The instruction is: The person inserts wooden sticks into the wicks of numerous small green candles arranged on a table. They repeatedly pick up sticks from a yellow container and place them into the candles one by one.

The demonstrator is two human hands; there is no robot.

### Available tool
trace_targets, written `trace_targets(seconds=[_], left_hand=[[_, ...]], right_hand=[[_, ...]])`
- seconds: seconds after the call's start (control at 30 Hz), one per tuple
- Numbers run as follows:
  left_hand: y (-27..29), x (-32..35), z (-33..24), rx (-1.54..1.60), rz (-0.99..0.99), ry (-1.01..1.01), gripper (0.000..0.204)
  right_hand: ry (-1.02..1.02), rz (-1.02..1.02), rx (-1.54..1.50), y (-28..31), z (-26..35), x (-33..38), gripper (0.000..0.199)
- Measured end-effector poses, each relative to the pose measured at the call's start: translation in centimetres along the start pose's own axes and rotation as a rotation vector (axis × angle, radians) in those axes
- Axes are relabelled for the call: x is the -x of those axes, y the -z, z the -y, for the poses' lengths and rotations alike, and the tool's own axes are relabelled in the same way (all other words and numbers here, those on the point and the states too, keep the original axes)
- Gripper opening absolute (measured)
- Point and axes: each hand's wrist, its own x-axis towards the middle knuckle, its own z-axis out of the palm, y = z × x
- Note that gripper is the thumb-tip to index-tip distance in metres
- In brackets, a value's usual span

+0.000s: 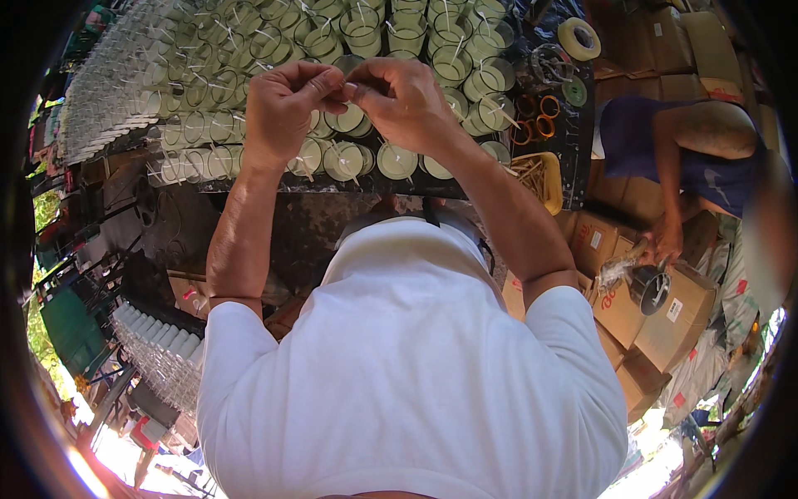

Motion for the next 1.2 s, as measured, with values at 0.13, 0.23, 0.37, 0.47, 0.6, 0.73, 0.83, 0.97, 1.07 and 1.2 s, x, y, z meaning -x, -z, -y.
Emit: trace_targets(seconds=[0.13, 0.23, 0.37, 0.47, 0.6, 0.73, 0.83, 0.97, 1.07, 1.2], left_hand=[[0.7, -0.5, 0.6, 0.071, 0.019, 0.023, 0.019], [1.1, -1.0, 0.7, 0.049, 0.052, 0.029, 0.02], [1.3, -1.3, 1.3, 0.0, 0.087, 0.02, 0.019], [1.6, -1.7, 1.2, -0.098, 0.151, 0.054, 0.019], [2.5, -3.4, 2.4, -0.508, 0.155, -0.11, 0.017], [2.6, -4.6, 6.4, -1.173, 0.385, -0.558, 0.015], [2.2, -5.5, 8.1, -1.266, 0.514, -0.619, 0.016], [2.0, -5.8, 8.3, -1.278, 0.528, -0.667, 0.014], [2.0, -5.4, 7.8, -1.272, 0.53, -0.68, 0.014], [2.8, -5.2, 6.7, -1.337, 0.609, -0.595, 0.015]], right_hand=[[-0.197, 0.044, -0.316, -0.5, -0.3, -0.9, 0.022], [-0.233, 0.056, -0.466, -0.8, -0.8, -1.2, 0.022], [-0.337, 0.101, -0.626, -0.6, -1.4, -1.4, 0.021], [-0.378, 0.116, -0.609, -0.3, -3.1, -1.5, 0.023], [-0.289, -0.085, -0.223, 0.0, -3.3, -1.3, 0.02], [-0.227, -0.205, 0.022, 1.7, -3.8, -0.6, 0.028], [-0.279, -0.212, 0.033, 2.2, -3.6, -0.1, 0.034], [-0.293, -0.211, 0.102, 2.2, -3.5, 0.2, 0.034], [-0.283, -0.211, 0.226, 1.7, -3.0, 0.3, 0.033], [-0.28, -0.161, 0.383, 1.1, -1.8, 0.3, 0.031]])
